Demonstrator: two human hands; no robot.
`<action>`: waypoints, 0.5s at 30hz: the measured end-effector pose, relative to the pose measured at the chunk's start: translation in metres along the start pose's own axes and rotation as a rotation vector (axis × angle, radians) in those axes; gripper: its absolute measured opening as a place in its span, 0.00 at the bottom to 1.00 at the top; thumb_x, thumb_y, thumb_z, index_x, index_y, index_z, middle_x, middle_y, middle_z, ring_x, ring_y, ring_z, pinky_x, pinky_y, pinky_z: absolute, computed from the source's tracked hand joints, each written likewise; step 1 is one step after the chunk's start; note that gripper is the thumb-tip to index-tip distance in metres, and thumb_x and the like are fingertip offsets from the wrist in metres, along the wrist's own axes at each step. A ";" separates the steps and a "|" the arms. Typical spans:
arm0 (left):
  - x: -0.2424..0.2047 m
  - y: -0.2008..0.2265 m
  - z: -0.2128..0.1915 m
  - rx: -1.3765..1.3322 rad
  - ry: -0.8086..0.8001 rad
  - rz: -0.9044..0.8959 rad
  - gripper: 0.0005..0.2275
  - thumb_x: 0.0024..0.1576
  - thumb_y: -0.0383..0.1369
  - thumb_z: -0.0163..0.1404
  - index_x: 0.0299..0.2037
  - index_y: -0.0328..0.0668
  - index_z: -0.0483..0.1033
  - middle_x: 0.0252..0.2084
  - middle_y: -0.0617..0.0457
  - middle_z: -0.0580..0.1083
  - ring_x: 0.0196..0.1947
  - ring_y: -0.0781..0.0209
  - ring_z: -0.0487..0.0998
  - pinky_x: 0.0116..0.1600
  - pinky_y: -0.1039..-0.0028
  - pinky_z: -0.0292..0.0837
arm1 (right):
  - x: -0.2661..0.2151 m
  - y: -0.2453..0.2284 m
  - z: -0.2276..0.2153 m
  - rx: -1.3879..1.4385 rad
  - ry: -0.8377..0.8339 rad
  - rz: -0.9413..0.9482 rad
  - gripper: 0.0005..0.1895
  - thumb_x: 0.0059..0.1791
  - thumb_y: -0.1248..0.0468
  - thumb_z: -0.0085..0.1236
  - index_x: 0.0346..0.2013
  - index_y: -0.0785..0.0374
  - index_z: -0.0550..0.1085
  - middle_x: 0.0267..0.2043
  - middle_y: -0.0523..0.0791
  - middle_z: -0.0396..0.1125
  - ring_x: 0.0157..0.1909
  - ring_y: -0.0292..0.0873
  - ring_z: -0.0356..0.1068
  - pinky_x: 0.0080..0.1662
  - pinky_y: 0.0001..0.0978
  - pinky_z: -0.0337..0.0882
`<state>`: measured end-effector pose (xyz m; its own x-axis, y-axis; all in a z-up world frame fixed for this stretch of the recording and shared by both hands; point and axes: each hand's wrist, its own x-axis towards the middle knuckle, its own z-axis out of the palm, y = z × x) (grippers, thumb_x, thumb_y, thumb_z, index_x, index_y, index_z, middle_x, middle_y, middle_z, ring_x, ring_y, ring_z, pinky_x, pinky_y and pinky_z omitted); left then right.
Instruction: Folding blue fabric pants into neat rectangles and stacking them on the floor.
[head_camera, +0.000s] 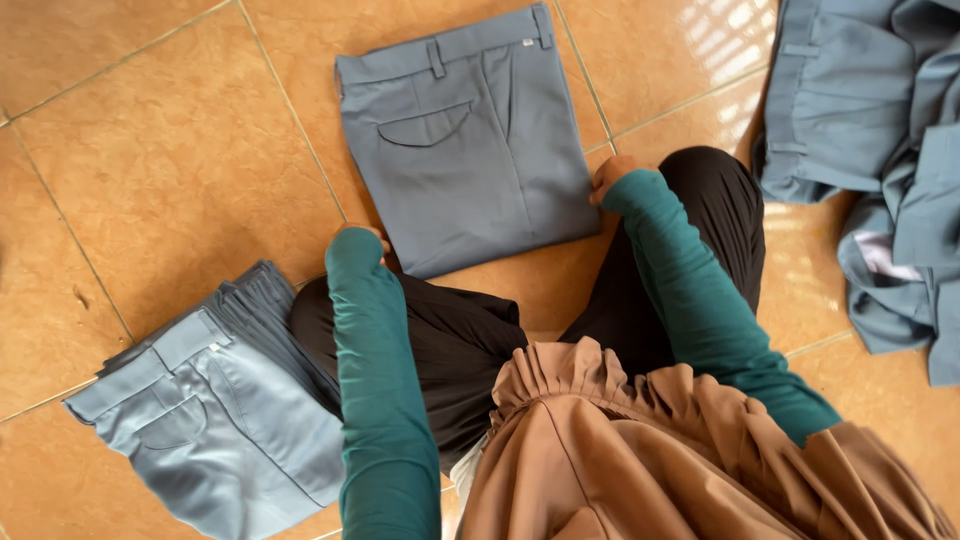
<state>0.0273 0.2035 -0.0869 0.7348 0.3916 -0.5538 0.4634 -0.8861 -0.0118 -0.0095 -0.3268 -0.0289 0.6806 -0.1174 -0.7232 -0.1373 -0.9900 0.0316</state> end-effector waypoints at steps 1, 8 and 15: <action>0.000 0.001 -0.001 0.017 0.009 -0.007 0.22 0.53 0.46 0.56 0.59 0.68 0.70 0.55 0.50 0.74 0.52 0.48 0.79 0.52 0.54 0.79 | -0.008 -0.003 -0.007 0.166 0.236 0.034 0.19 0.43 0.44 0.63 0.46 0.42 0.82 0.53 0.46 0.72 0.56 0.53 0.72 0.53 0.52 0.71; -0.097 0.126 -0.034 -0.394 1.093 0.797 0.14 0.60 0.39 0.51 0.56 0.60 0.79 0.57 0.55 0.76 0.61 0.55 0.73 0.66 0.63 0.66 | -0.012 -0.095 -0.025 0.270 0.933 -0.147 0.29 0.60 0.44 0.41 0.75 0.43 0.58 0.79 0.43 0.46 0.78 0.52 0.40 0.70 0.56 0.53; -0.165 0.218 0.017 -0.232 0.703 1.248 0.27 0.66 0.47 0.40 0.76 0.56 0.53 0.77 0.48 0.54 0.76 0.45 0.54 0.76 0.53 0.51 | -0.026 -0.109 -0.025 0.346 0.603 -0.127 0.31 0.61 0.44 0.23 0.79 0.40 0.39 0.84 0.40 0.27 0.82 0.46 0.20 0.75 0.59 0.24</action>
<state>-0.0011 -0.0587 -0.0125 0.7666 -0.4915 0.4133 -0.6297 -0.7016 0.3335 0.0056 -0.2180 0.0032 0.9729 -0.1246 -0.1949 -0.1833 -0.9293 -0.3207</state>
